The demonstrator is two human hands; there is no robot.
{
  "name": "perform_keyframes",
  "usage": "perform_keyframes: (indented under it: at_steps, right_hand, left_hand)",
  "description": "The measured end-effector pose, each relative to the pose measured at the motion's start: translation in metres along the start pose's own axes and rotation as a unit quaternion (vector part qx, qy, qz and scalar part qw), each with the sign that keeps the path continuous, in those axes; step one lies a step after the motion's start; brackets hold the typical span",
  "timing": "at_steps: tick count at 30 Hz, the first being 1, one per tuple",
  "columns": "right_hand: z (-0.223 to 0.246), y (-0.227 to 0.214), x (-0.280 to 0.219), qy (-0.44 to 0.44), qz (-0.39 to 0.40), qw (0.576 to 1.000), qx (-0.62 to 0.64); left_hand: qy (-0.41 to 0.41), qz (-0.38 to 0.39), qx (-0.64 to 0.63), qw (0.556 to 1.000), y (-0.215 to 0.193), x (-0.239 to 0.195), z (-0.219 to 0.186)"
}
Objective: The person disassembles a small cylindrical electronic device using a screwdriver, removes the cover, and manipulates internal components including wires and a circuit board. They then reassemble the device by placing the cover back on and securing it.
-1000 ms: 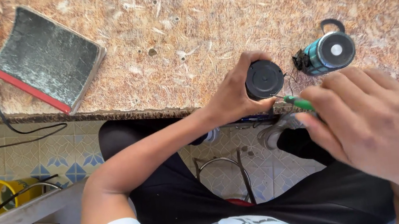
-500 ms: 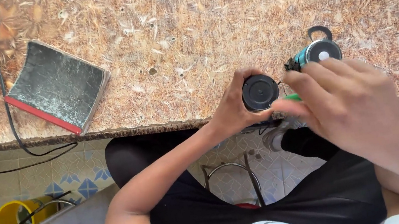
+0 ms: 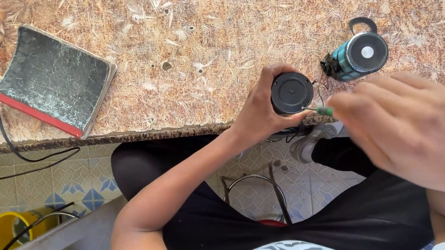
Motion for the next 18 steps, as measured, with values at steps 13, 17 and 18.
perform_keyframes:
  at_steps: [13, 17, 18]
  right_hand:
    - [-0.002, 0.007, 0.005, -0.045, -0.005, 0.996, 0.079]
    - [-0.005, 0.008, 0.011, -0.026, -0.015, 0.997, 0.073]
    - [-0.007, 0.01, 0.007, -0.025, -0.017, 0.997, 0.071]
  left_hand:
    - [-0.023, -0.026, -0.038, 0.999, -0.005, 0.003, 0.002]
    - [-0.069, -0.05, -0.098, 0.992, -0.012, 0.009, -0.016]
    - [-0.067, -0.049, -0.097, 0.992, -0.012, 0.01, -0.017]
Point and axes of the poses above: each hand's wrist, its own x-axis towards the middle knuckle, its own y-axis out of the palm, z = x × y, the point moved 2 cm from there along x, towards the middle knuckle, and after that the axes turned 13 degrees about -z, right-handed, at the moved point
